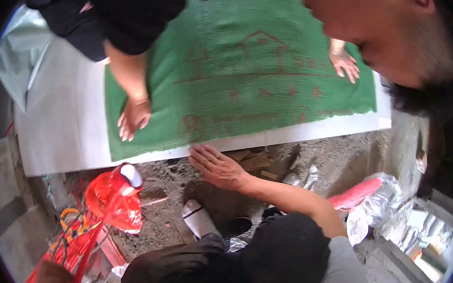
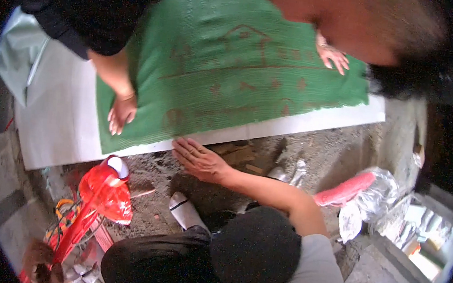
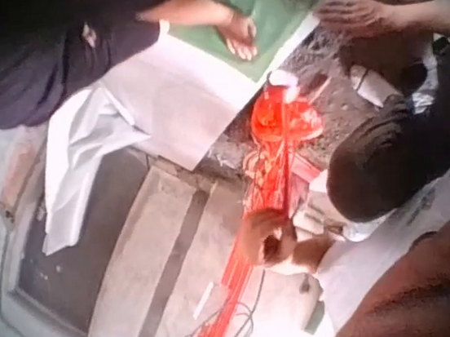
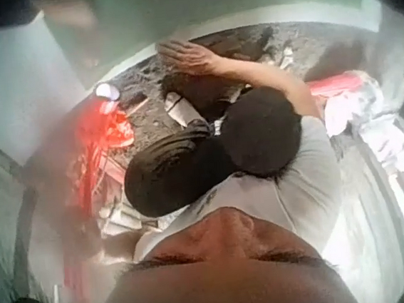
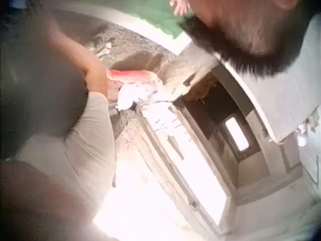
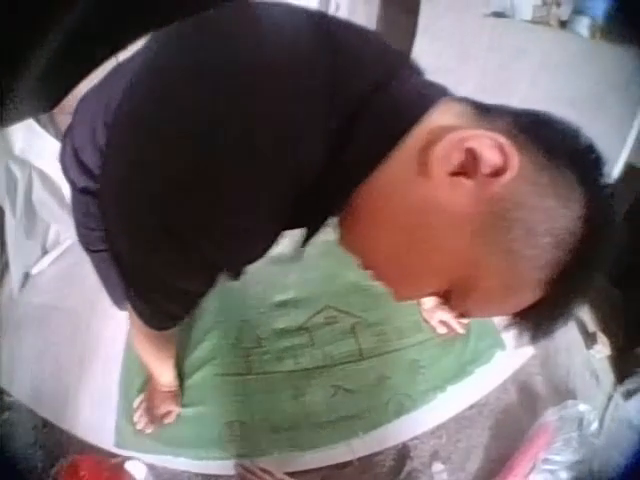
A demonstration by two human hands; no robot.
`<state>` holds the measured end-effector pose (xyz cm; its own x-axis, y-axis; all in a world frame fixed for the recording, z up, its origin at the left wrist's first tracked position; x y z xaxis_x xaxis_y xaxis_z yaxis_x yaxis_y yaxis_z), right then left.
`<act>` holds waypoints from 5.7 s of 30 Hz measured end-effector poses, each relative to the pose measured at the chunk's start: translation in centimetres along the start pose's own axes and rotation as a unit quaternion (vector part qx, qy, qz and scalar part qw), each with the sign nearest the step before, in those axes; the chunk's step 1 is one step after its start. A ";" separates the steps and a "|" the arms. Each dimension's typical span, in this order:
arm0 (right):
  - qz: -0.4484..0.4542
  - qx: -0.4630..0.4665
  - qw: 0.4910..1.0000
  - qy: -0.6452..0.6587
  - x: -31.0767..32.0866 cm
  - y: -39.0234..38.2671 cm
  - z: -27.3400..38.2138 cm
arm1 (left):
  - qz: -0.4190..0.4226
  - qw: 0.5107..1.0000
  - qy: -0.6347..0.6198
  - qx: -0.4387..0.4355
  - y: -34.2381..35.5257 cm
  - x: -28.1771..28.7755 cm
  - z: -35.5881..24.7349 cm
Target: Applying and taping down a green protective film over newly installed floor tiles.
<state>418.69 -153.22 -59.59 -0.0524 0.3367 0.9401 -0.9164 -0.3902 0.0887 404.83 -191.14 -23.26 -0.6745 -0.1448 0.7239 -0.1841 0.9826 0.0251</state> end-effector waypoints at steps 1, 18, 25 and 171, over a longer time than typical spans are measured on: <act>0.008 -0.028 1.000 0.010 0.4 -0.3 -0.1 | -0.006 1.000 -0.004 0.017 0.3 -0.3 1.0; -0.124 -0.409 0.904 -0.007 11.6 -21.0 -9.4 | -0.126 0.804 0.067 0.577 -1.8 8.0 -4.2; -0.110 -0.036 0.947 0.299 10.8 -2.7 -1.8 | -0.320 0.870 0.019 0.374 8.5 4.2 -5.6; 0.132 -0.120 0.963 0.201 9.9 10.0 -2.5 | -0.152 0.835 0.265 0.457 6.7 -23.0 24.3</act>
<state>408.01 -151.66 -50.25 -0.4012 0.5758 0.7124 -0.9130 -0.3141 -0.2603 401.72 -184.05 -56.48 -0.1310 -0.0611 0.9895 -0.9218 0.3749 -0.0989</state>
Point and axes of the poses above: each hand's wrist, its own y-axis towards the middle knuckle, its own x-axis out of the back of the hand, z = x × y, the point moved 5 cm from there along y, towards the middle knuckle, and after that the axes turned 3 degrees about z, right-handed, at the moved point
